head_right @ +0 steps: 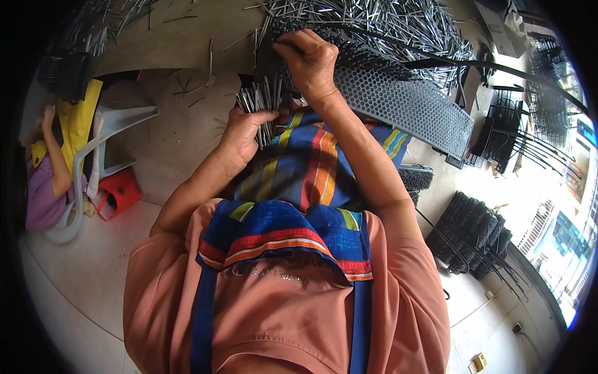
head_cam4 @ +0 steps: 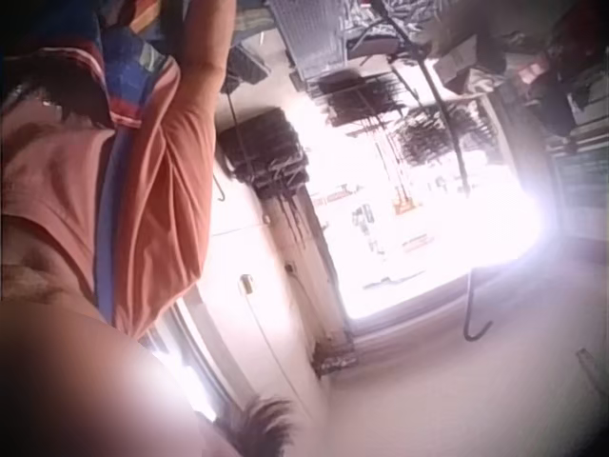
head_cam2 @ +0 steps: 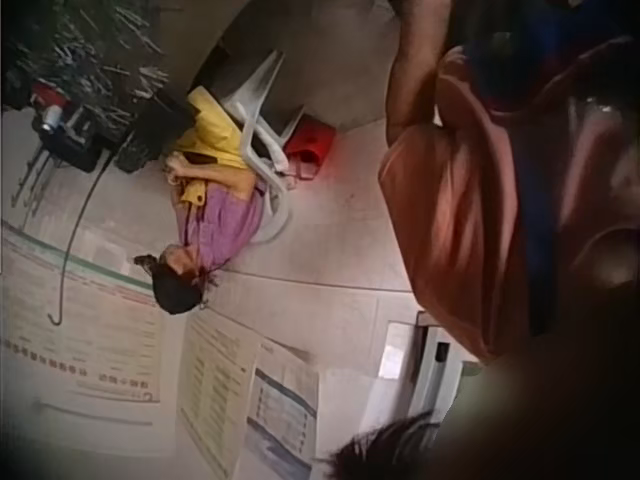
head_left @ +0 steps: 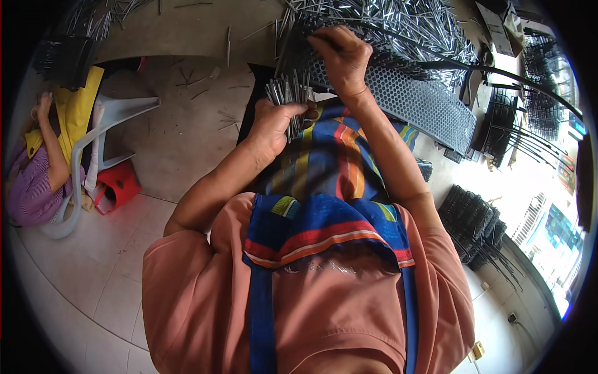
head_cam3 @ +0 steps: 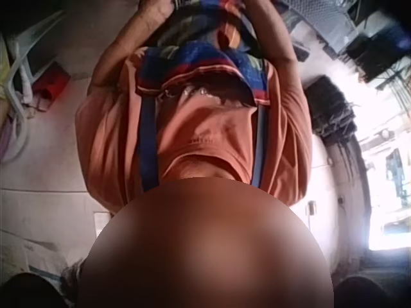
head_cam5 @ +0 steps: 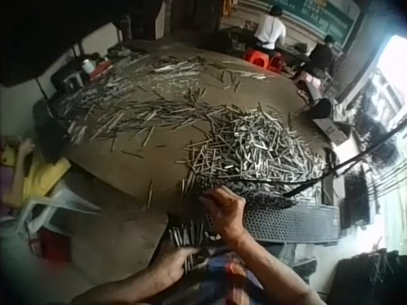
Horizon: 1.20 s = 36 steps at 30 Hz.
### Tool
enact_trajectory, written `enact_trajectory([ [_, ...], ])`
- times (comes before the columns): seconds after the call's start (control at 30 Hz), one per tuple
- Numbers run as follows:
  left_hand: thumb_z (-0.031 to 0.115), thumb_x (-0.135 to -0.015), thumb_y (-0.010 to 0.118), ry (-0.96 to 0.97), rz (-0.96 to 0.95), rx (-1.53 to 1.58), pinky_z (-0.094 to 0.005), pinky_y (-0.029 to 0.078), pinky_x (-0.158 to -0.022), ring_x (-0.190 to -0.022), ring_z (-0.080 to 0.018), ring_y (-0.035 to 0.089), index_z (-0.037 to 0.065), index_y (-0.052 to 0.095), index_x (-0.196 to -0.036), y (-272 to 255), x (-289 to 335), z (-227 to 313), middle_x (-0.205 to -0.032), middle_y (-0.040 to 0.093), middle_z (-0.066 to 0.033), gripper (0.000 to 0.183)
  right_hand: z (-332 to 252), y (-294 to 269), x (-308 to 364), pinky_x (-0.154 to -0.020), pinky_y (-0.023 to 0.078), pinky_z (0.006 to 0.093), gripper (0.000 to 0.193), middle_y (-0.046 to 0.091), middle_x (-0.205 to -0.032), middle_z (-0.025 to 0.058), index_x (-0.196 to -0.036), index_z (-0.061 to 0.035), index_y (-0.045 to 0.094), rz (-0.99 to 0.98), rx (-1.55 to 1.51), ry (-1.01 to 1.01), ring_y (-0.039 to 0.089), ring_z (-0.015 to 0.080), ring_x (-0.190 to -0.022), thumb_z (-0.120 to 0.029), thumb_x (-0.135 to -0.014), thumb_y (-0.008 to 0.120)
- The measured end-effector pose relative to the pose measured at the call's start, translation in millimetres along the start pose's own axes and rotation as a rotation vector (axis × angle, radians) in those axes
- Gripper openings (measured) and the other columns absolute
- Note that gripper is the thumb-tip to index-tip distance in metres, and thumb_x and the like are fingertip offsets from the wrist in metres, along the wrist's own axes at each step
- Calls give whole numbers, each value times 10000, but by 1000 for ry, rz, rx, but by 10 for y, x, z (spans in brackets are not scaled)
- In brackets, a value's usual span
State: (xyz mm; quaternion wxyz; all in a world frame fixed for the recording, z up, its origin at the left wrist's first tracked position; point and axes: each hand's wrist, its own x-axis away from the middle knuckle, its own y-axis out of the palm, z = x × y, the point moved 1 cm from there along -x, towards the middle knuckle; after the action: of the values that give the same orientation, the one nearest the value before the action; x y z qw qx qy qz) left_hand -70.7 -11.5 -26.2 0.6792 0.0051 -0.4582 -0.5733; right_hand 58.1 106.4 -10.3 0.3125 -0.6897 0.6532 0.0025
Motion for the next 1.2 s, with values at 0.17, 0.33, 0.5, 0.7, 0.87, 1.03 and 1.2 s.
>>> enact_trajectory([
  [0.17,-91,-758,640,-73,13,10,-345,570,-662,-727,-246,695,-82,672,-889,-46,-35,-21,-831,701,-160,136,-91,55,-82,-556,465,265,132,616,-689,79,-837,-34,720,51,154,-72,609,153,-585,-51,-716,770],
  [0.33,-84,-763,647,-107,26,8,-341,571,-657,-721,-245,694,-80,669,-896,-7,-1,19,-826,699,-153,134,-88,98,-146,-606,521,360,130,666,-768,48,-820,-135,736,-44,276,-41,664,282,-695,-230,-732,748],
  [0.5,-83,-779,645,-155,49,83,-350,573,-659,-717,-250,693,-69,654,-911,-37,-32,9,-843,694,-151,134,-79,131,-140,-612,524,371,127,667,-779,50,-824,-140,738,-49,311,-89,662,285,-702,-239,-746,732],
  [0.7,-86,-780,647,-148,37,95,-355,573,-646,-718,-258,694,-74,655,-905,4,-33,47,-834,692,-161,126,-56,141,-150,-614,523,388,116,665,-789,55,-837,-139,736,-62,377,-152,655,296,-704,-238,-791,695],
  [0.87,-79,-780,644,-135,40,101,-357,572,-645,-717,-261,694,-82,657,-902,-57,-42,19,-827,691,-167,123,-67,71,-116,-596,515,392,129,654,-775,55,-870,-134,730,-69,367,-178,650,299,-692,-240,-815,681],
  [1.03,-73,-776,643,-121,34,123,-349,558,-624,-716,-257,692,-93,664,-909,-56,-40,34,-837,696,-171,137,-68,28,9,-592,500,348,123,639,-766,81,-916,-113,733,-44,416,-89,646,284,-681,-183,-819,704],
  [1.2,-67,-775,654,-154,49,137,-348,548,-638,-718,-254,687,-103,677,-888,-54,-59,41,-859,701,-176,121,-137,7,16,-568,494,351,130,635,-748,87,-897,-105,734,-58,491,-131,643,281,-654,-203,-814,711],
])
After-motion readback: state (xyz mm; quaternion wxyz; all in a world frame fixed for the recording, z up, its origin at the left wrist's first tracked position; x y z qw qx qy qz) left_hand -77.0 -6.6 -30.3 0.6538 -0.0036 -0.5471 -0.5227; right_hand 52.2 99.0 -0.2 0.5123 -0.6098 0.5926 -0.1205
